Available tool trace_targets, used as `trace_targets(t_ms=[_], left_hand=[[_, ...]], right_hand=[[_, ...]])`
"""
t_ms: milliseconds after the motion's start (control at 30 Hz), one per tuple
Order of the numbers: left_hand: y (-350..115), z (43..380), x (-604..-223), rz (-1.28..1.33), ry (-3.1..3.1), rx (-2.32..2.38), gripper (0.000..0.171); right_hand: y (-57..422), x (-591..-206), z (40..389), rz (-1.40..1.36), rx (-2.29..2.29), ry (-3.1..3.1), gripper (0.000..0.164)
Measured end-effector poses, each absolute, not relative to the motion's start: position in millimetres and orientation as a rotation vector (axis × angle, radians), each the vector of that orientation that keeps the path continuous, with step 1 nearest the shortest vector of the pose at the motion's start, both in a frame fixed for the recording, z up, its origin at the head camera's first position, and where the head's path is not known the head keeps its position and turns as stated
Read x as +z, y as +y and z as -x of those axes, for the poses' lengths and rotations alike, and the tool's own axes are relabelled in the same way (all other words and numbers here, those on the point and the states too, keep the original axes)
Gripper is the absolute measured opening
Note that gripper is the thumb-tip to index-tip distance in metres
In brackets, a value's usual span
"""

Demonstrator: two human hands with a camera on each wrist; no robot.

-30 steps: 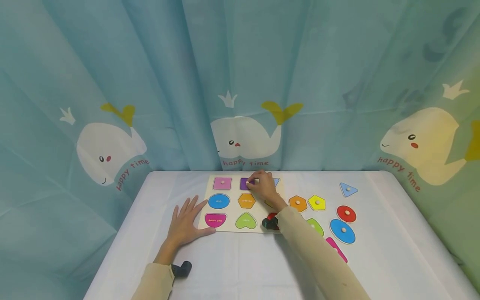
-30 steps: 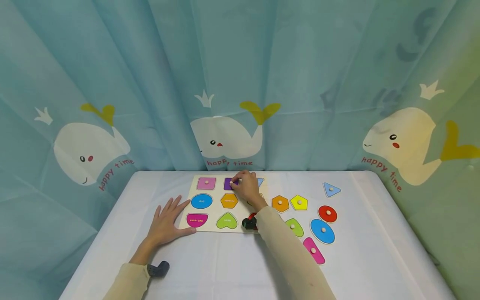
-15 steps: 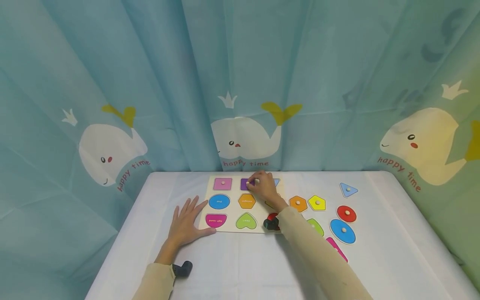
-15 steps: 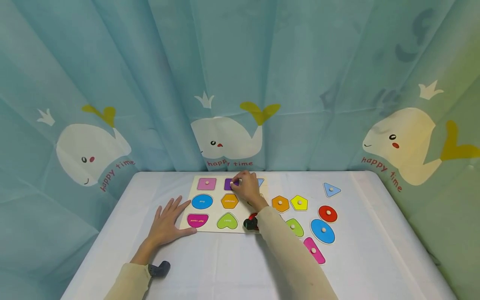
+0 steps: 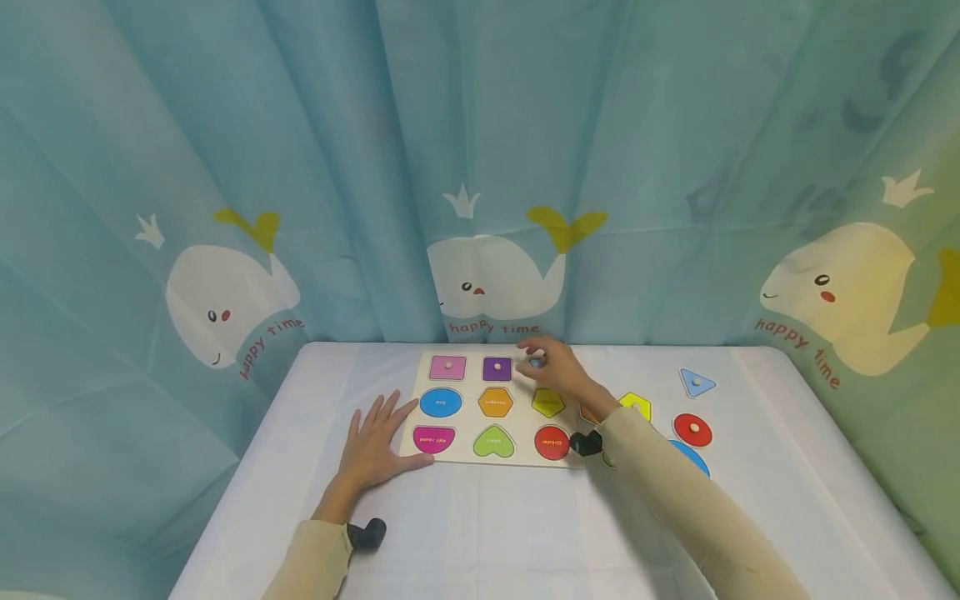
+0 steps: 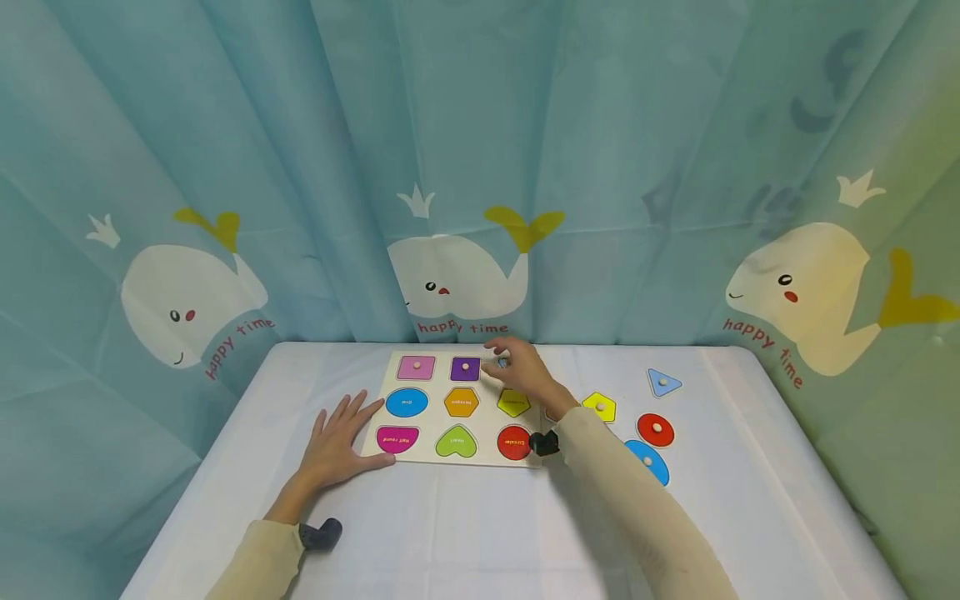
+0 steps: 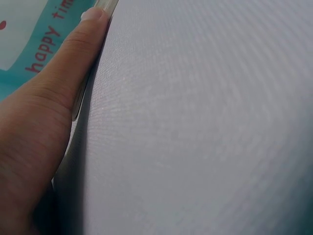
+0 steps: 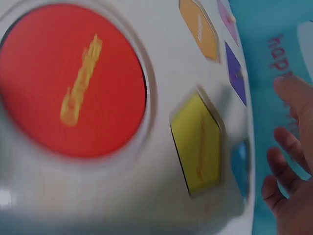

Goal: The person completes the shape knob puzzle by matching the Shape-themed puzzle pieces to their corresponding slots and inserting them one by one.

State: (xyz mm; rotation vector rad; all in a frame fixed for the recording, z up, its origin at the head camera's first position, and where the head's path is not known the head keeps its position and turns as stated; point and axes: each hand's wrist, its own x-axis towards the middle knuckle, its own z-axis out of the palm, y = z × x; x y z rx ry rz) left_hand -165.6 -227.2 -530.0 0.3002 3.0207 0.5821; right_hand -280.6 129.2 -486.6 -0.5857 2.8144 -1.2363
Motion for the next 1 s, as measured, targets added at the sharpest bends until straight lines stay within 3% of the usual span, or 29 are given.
trace_targets(t_ms=[433,1000], left_hand=[[-227,167,-531,-0.305,3.035,0.576,0.105],[-226,165,-531,-0.310,3.058,0.596,0.105]], right_hand=[[217,-466,266,0.636,-1.196,2.931,0.050],[301,-464,243,0.322,-1.114,3.054,0.054]])
